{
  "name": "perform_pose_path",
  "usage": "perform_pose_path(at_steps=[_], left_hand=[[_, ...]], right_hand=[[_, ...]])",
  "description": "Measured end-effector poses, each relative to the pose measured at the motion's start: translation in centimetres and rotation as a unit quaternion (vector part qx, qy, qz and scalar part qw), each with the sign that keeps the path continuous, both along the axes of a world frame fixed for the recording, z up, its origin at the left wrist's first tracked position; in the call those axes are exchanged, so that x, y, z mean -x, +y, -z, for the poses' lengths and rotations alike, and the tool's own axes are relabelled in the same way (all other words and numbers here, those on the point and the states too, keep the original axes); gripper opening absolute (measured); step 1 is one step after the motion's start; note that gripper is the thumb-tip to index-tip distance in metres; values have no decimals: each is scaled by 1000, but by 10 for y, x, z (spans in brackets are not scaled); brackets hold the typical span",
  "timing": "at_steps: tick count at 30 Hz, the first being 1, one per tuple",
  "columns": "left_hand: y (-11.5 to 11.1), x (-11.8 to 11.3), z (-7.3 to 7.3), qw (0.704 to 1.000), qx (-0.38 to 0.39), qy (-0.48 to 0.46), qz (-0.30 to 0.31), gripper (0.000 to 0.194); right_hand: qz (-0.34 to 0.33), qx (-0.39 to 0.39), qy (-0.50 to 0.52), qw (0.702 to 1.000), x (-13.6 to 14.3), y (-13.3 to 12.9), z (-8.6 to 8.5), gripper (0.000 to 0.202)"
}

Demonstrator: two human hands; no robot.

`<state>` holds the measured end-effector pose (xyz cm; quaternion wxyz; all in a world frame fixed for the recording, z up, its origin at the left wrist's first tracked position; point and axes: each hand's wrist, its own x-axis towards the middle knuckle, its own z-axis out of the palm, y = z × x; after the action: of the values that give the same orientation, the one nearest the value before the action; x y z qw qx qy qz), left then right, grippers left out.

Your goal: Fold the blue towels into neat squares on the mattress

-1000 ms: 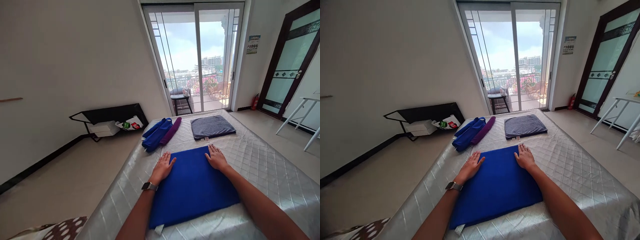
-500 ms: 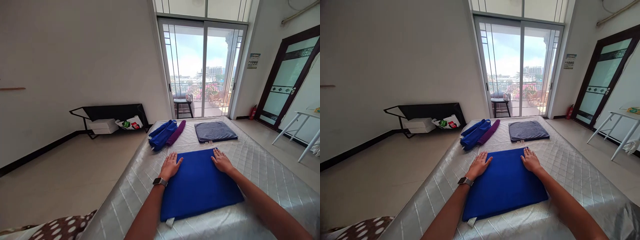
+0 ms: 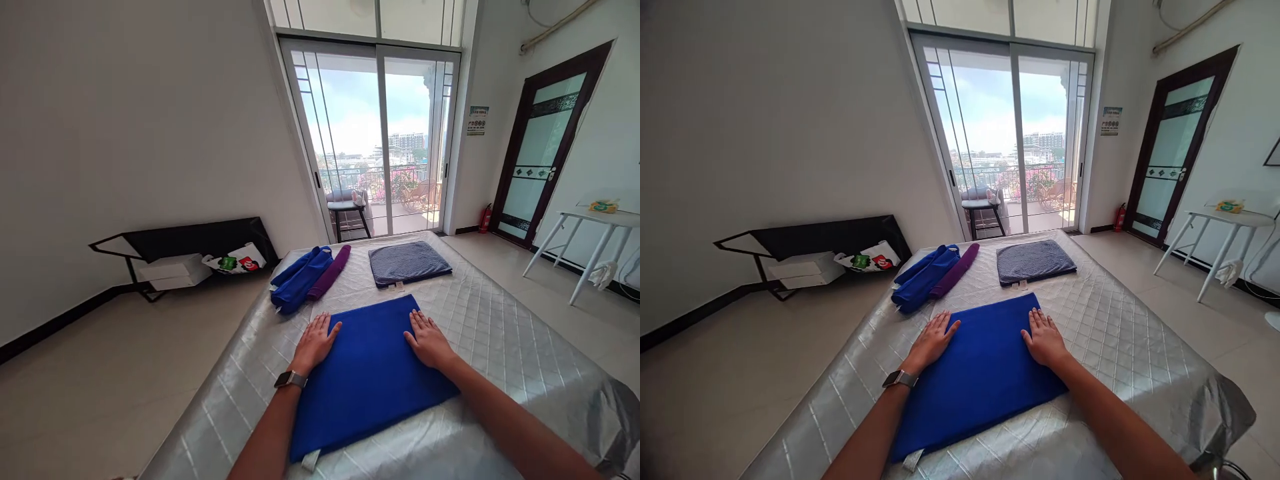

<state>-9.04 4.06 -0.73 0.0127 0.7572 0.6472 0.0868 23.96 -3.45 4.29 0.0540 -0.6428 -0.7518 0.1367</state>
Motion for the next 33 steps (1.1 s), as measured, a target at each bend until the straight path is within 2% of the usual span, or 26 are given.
perform_pose_path(at_steps=[6,8,10,12,15,19,22,24,27,30,33], left_hand=[[-5,4,-10,1000,9,4,-18,71],[-8,0,-18,999,-33,5,-24,68],[-12,-12,-27,995,-102,-6,-14,63],[-17,-38,-34,987,-156,-29,20,57],[-26,-98,-34,980,-167,-49,96,48],[-31,-173,-11,964,-164,-5,210,45],[-29,-194,7,950,-167,22,261,48],[-30,-190,13,955,-156,32,248,50],[-39,-167,13,969,-118,52,210,54],[-52,-129,10,980,-86,67,168,56],[-66,-81,10,991,-60,67,95,59]], right_hand=[[3,-7,36,999,2,1,3,70],[4,-3,45,999,3,2,4,70],[1,6,56,998,4,3,4,70],[-6,12,66,998,4,4,5,70],[-8,3,72,997,5,6,8,71],[-18,-29,65,997,5,7,17,67],[-47,-47,60,996,3,7,22,68],[-47,-52,62,996,2,7,24,68],[-25,-45,66,996,3,7,21,67],[-11,-35,64,997,3,7,16,70],[-11,-20,51,998,3,7,12,71]])
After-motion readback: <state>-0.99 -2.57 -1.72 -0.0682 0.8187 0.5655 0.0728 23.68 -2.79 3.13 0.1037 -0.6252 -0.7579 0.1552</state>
